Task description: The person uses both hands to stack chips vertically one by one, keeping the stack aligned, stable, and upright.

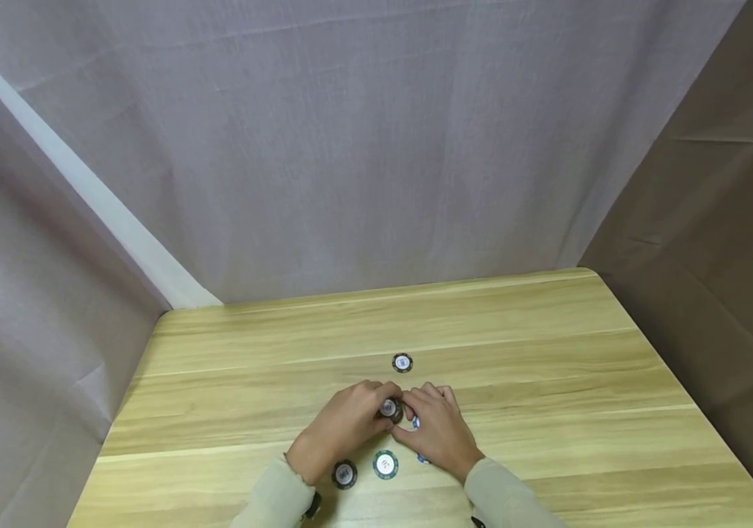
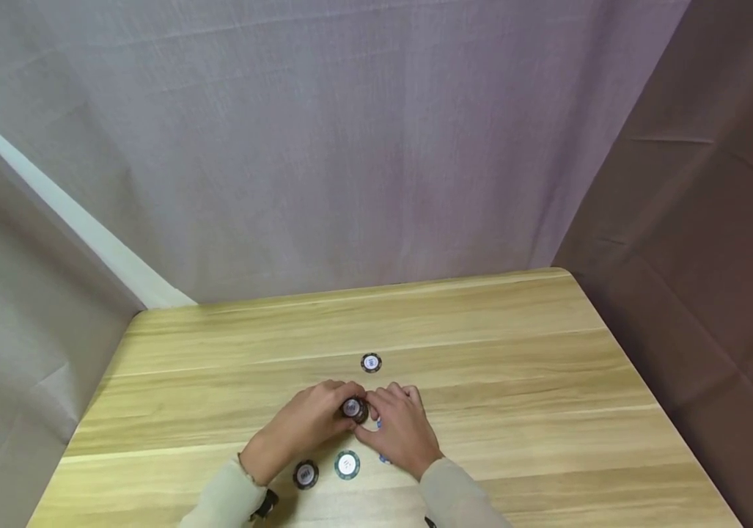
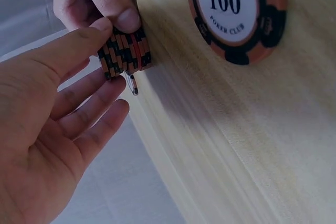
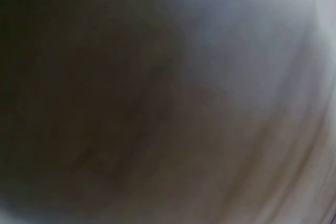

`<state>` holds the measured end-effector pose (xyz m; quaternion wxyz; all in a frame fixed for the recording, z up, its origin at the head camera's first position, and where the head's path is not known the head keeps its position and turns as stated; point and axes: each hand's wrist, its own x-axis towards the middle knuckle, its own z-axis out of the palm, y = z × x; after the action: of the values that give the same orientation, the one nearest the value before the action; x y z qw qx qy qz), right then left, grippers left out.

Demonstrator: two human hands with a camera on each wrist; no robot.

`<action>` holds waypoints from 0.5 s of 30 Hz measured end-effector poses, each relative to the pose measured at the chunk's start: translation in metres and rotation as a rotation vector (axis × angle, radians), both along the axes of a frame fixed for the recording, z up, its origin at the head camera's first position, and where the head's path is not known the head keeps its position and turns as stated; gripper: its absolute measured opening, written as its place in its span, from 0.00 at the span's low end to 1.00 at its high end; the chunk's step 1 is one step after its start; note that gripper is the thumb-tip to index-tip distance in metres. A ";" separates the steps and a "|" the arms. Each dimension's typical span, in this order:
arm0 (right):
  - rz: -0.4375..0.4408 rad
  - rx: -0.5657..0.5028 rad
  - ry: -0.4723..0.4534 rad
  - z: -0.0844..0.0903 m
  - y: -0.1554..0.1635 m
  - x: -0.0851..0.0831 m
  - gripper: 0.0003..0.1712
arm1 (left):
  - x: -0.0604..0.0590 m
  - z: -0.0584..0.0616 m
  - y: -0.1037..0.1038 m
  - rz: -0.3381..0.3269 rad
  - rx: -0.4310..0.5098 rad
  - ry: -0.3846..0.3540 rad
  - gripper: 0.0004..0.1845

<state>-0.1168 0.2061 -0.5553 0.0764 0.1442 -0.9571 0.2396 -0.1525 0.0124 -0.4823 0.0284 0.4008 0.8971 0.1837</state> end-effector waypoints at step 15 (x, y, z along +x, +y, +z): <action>-0.010 -0.006 0.023 0.004 0.010 -0.003 0.21 | -0.001 0.014 0.008 0.024 -0.104 0.125 0.24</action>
<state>-0.1202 0.2157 -0.5516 0.0892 0.1421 -0.9561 0.2403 -0.1538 0.0199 -0.4686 -0.0090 0.3985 0.9103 0.1117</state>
